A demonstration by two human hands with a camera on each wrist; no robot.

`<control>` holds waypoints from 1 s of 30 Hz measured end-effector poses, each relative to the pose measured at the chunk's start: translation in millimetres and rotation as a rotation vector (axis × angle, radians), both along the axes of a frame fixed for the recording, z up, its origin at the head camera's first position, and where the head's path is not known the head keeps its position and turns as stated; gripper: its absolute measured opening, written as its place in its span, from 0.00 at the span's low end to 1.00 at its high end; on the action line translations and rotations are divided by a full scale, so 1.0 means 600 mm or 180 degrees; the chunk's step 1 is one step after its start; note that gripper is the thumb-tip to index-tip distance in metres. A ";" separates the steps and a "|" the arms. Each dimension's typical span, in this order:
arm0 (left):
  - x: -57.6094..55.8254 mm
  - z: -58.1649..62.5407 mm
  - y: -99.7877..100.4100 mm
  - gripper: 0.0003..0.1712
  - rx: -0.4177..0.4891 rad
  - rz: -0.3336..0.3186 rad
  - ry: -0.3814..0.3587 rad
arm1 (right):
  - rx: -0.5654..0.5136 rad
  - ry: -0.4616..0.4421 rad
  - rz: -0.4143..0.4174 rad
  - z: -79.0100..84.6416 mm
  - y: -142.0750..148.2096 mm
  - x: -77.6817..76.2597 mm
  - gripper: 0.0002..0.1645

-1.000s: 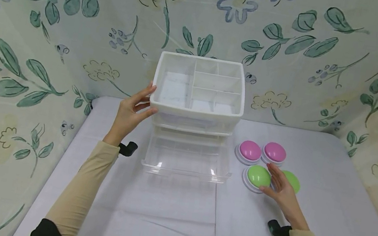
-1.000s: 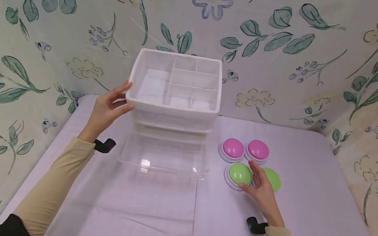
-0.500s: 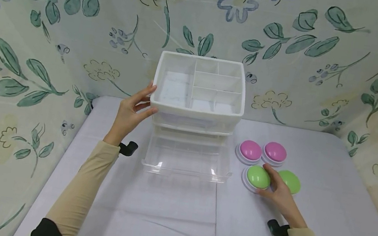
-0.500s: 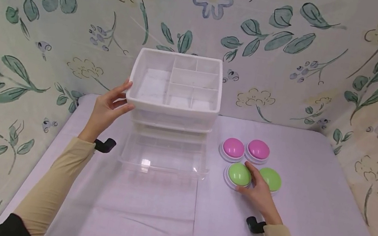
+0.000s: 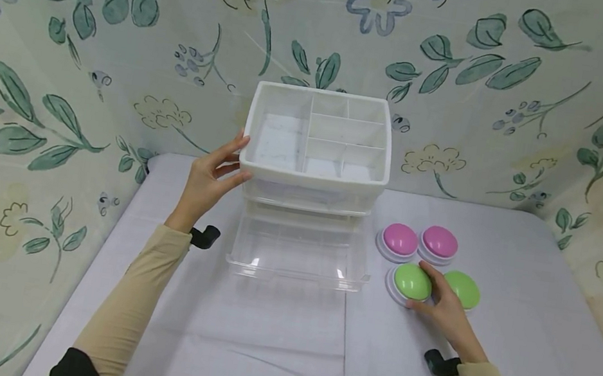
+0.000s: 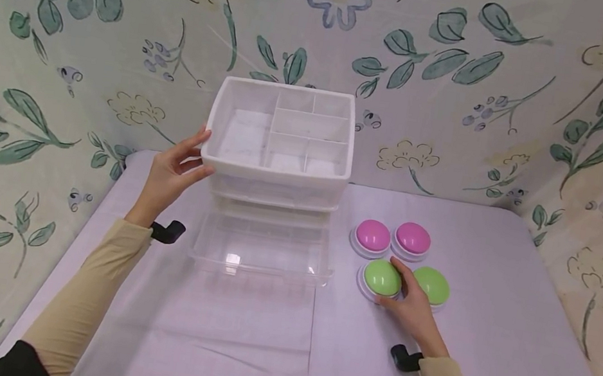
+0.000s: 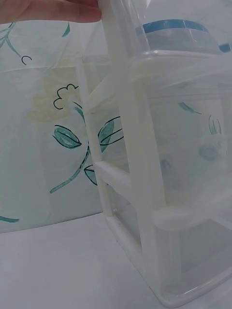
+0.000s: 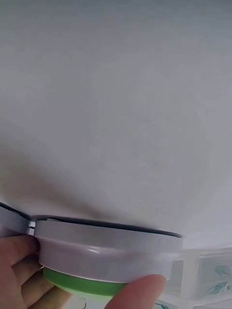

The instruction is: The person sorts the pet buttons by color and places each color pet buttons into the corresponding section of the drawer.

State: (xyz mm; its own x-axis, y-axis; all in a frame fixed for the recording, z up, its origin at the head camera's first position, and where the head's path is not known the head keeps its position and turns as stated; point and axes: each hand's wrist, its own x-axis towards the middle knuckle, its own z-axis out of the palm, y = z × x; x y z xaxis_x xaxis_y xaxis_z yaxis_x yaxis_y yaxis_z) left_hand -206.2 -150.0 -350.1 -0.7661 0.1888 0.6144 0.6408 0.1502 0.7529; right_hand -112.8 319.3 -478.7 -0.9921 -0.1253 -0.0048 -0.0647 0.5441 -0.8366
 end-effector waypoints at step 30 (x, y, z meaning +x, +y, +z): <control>-0.001 0.001 -0.001 0.34 0.0002 -0.0003 -0.0042 | -0.0063 0.0262 -0.0235 0.098 -0.033 0.017 0.49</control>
State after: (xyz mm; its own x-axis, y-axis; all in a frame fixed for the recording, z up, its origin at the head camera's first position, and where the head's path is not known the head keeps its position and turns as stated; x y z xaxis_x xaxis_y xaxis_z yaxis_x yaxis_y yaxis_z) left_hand -206.8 -150.4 -349.3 -0.7740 0.1892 0.6042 0.6309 0.1492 0.7614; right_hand -102.6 299.6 -420.1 -0.9956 -0.0510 0.0789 -0.0939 0.5333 -0.8407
